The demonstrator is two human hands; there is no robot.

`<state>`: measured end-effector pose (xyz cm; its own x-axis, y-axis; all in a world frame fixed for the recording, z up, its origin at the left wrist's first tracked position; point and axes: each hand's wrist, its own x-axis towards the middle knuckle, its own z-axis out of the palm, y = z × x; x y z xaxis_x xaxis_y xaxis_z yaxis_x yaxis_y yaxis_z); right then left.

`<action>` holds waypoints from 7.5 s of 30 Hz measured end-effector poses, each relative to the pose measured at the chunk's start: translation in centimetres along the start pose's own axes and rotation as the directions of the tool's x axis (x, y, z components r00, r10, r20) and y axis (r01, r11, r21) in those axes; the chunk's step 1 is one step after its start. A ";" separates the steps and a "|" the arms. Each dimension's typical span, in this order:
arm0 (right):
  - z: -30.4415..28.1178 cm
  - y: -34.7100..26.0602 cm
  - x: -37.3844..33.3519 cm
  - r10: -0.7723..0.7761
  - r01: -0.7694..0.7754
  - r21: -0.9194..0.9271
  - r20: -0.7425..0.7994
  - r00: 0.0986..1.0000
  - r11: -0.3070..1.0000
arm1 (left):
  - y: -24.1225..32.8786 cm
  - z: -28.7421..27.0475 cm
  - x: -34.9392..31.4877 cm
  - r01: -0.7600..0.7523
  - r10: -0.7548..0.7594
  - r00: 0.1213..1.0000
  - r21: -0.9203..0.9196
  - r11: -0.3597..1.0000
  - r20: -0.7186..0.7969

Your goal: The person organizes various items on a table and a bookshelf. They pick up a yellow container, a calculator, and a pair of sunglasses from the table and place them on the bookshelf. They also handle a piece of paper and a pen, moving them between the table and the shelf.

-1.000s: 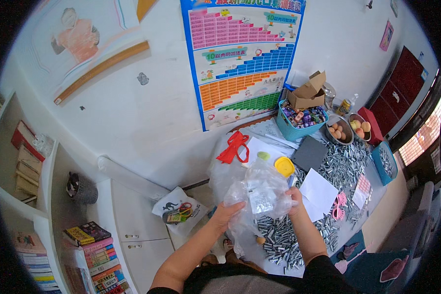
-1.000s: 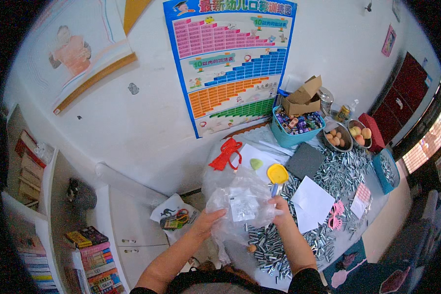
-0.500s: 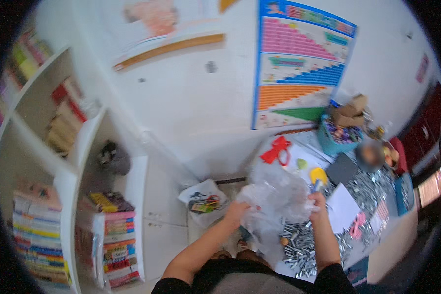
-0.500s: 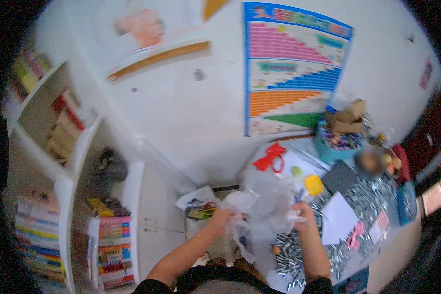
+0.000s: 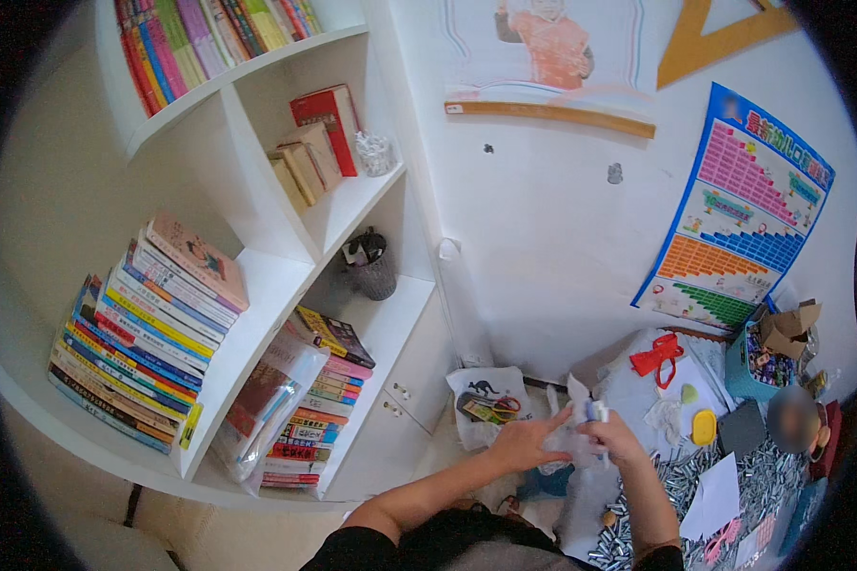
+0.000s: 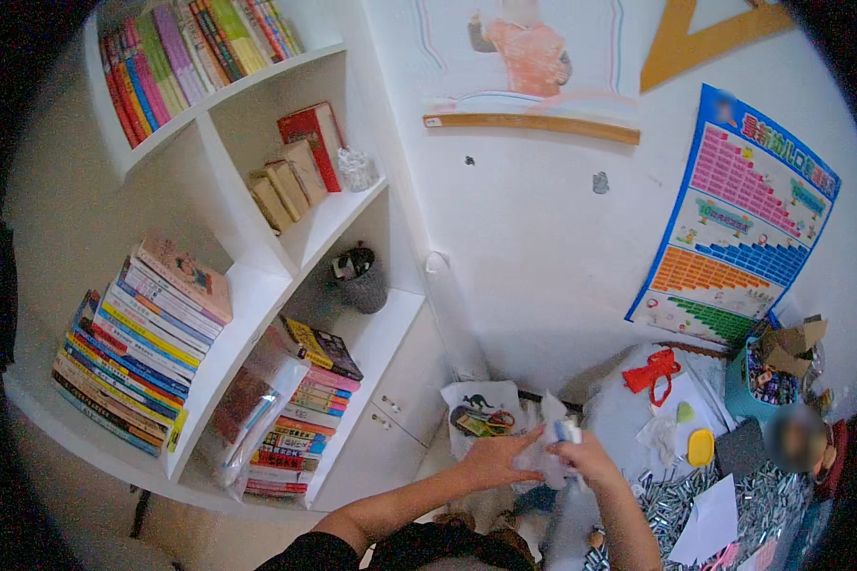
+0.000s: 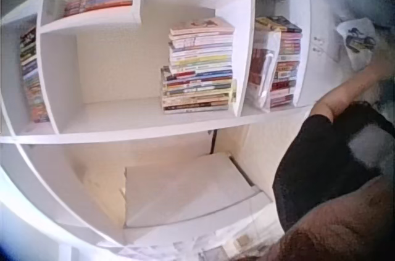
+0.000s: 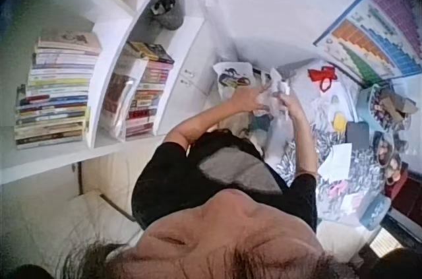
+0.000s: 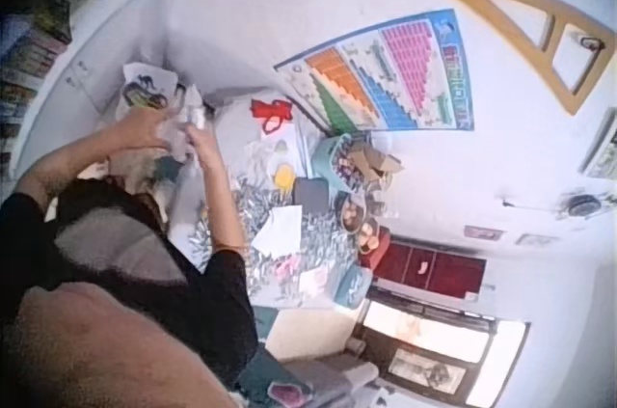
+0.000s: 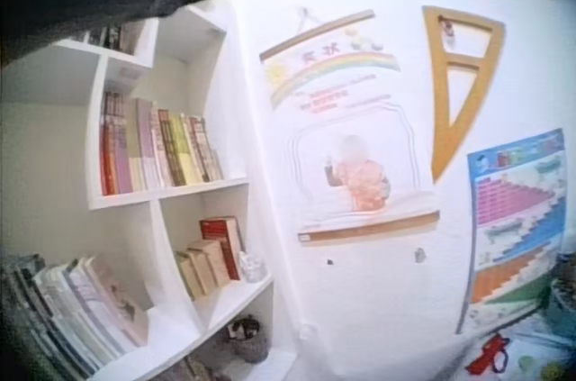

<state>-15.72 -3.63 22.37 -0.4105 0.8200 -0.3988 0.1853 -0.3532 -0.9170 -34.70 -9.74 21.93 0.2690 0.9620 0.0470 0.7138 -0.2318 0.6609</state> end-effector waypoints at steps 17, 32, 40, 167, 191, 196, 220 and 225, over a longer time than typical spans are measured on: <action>17.3 -5.6 11.2 -0.124 0.224 -0.380 0.269 0.955 0.897 | -12.9 -10.4 -5.0 0.236 -0.351 0.834 -0.301 0.924 -0.425; 31.9 -17.6 36.6 -0.449 0.423 0.196 0.119 0.885 0.885 | -18.5 -21.2 -6.7 0.164 -0.494 0.432 -0.472 0.866 -0.755; 38.0 -14.0 55.9 -0.765 0.760 -0.323 0.143 0.628 0.564 | -18.5 -23.6 -7.0 0.285 -0.438 0.451 -0.339 0.896 -0.778; 9.6 2.2 16.2 0.083 0.071 0.363 -0.390 0.917 0.929 | -44.8 -31.3 10.7 0.668 -0.433 0.744 0.564 0.485 -0.509; -1.7 14.0 -1.2 0.348 0.377 0.787 -0.572 0.742 0.489 | -27.6 -26.3 9.7 0.765 -0.432 0.472 0.114 0.634 -0.768; -7.6 17.5 -4.2 0.315 0.249 0.563 -0.716 0.623 0.788 | -21.4 -20.6 8.9 0.619 -0.231 0.609 0.271 0.737 -0.759; -10.9 10.8 -7.4 -0.059 -0.162 -0.302 -0.610 0.790 0.939 | 0.6 15.3 8.6 0.449 -0.176 0.889 -0.722 0.527 0.424; -4.3 12.8 -5.5 -0.250 0.144 -0.215 -0.633 0.733 0.966 | 2.4 20.8 7.6 0.652 0.130 0.757 -0.725 -0.224 0.640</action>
<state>-7.29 -10.74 12.84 0.2177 0.9743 -0.0585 0.3120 -0.1262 -0.9417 -17.50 -5.98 8.35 0.7106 0.6056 -0.3580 -0.4530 0.7833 0.4257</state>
